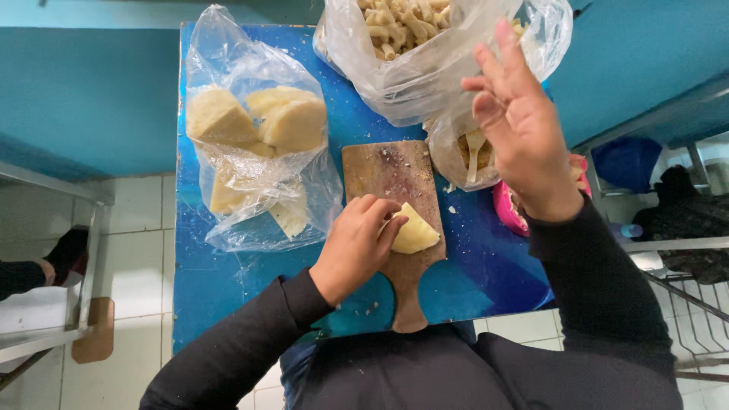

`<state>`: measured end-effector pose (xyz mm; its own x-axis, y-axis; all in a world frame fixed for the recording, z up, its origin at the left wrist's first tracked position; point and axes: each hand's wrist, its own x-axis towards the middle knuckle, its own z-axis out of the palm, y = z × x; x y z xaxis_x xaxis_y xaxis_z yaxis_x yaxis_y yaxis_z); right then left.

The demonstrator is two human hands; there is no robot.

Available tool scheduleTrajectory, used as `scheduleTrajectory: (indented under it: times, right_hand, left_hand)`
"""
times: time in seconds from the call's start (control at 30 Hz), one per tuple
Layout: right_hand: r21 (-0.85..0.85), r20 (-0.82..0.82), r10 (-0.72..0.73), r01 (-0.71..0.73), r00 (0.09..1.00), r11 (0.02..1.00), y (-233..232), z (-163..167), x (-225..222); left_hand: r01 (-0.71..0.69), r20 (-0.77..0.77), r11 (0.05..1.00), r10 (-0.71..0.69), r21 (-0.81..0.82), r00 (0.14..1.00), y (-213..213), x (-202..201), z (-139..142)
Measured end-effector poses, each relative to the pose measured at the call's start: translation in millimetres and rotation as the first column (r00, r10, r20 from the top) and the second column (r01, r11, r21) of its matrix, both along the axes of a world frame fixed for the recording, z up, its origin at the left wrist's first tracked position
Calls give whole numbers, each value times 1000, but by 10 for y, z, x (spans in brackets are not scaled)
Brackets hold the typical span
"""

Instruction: The person sits at a small table and shapes dough pieces by hand on a wooden board. They spoon filling from a plastic bag onto a flattened dough piece, fold and pinch the dough closed, and place the finished piece aside, repeating the cycle.

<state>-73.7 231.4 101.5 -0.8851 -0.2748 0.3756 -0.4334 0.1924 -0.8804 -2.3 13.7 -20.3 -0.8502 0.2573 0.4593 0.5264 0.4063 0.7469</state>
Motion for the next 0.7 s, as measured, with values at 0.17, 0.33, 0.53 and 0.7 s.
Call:
scheduleTrajectory:
  times: [0.17, 0.33, 0.53, 0.7]
  right_hand:
    - [458, -94, -318, 325, 943, 828, 339, -198, 368]
    - [759, -314, -283, 419, 906, 499, 900, -404, 662]
    - [852, -224, -328, 348, 918, 391, 1185, -887, 758]
    - [861, -144, -302, 270, 942, 430, 1298, -978, 736]
  left_hand:
    - [-50, 43, 981, 59, -185, 997, -36, 61, -7]
    - [-45, 71, 971, 63, -235, 995, -64, 111, -1]
    - [-48, 93, 964, 75, -261, 993, -59, 96, 9]
    - [-46, 136, 970, 80, -239, 987, -64, 96, 39]
